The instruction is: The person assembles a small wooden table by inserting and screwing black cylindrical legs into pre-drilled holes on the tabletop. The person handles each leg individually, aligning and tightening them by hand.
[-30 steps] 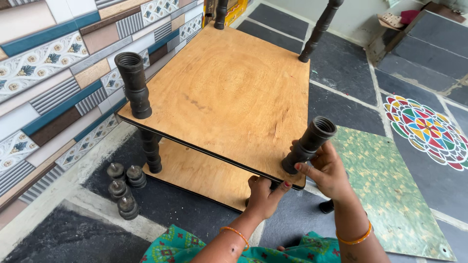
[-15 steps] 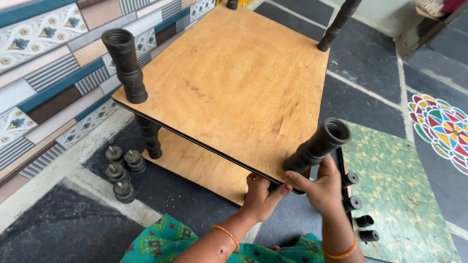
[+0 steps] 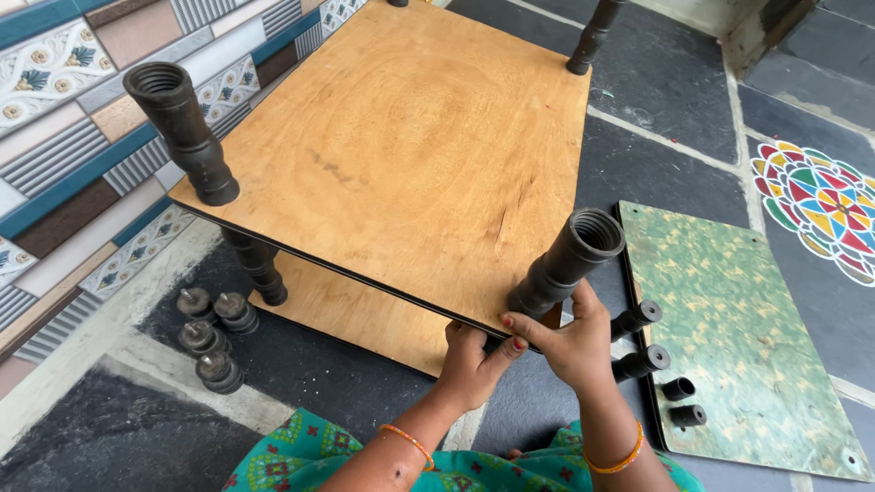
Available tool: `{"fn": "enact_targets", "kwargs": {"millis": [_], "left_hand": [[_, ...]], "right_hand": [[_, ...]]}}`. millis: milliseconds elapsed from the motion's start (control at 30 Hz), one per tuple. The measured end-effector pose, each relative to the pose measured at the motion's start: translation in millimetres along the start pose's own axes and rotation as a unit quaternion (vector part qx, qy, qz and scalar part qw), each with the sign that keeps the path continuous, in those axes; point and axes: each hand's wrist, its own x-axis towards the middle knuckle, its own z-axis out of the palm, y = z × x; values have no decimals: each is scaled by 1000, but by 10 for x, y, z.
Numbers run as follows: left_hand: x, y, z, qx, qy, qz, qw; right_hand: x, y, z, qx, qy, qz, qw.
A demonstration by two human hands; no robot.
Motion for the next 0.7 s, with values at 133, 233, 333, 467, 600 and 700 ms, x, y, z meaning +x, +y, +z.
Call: {"fn": "enact_targets", "kwargs": {"millis": [133, 233, 333, 467, 600, 700], "left_hand": [[-19, -26, -6, -4, 13, 13, 1000], [-32, -59, 11, -12, 6, -7, 1000], [-28, -72, 17, 17, 17, 15, 1000], [-52, -79, 34, 26, 23, 14, 999], [-52, -109, 35, 15, 11, 8, 1000], [-38, -108, 26, 10, 8, 13, 1000]], "right_hand": [[-19, -8, -111, 114, -84, 1, 990], [-26, 27, -118, 118, -78, -5, 990], [-12, 47, -12, 40, -14, -25, 999], [-33, 42, -24, 12, -35, -46, 998], [-39, 2, -88, 158, -92, -3, 983], [-30, -58, -10, 47, -31, -23, 998]]}}
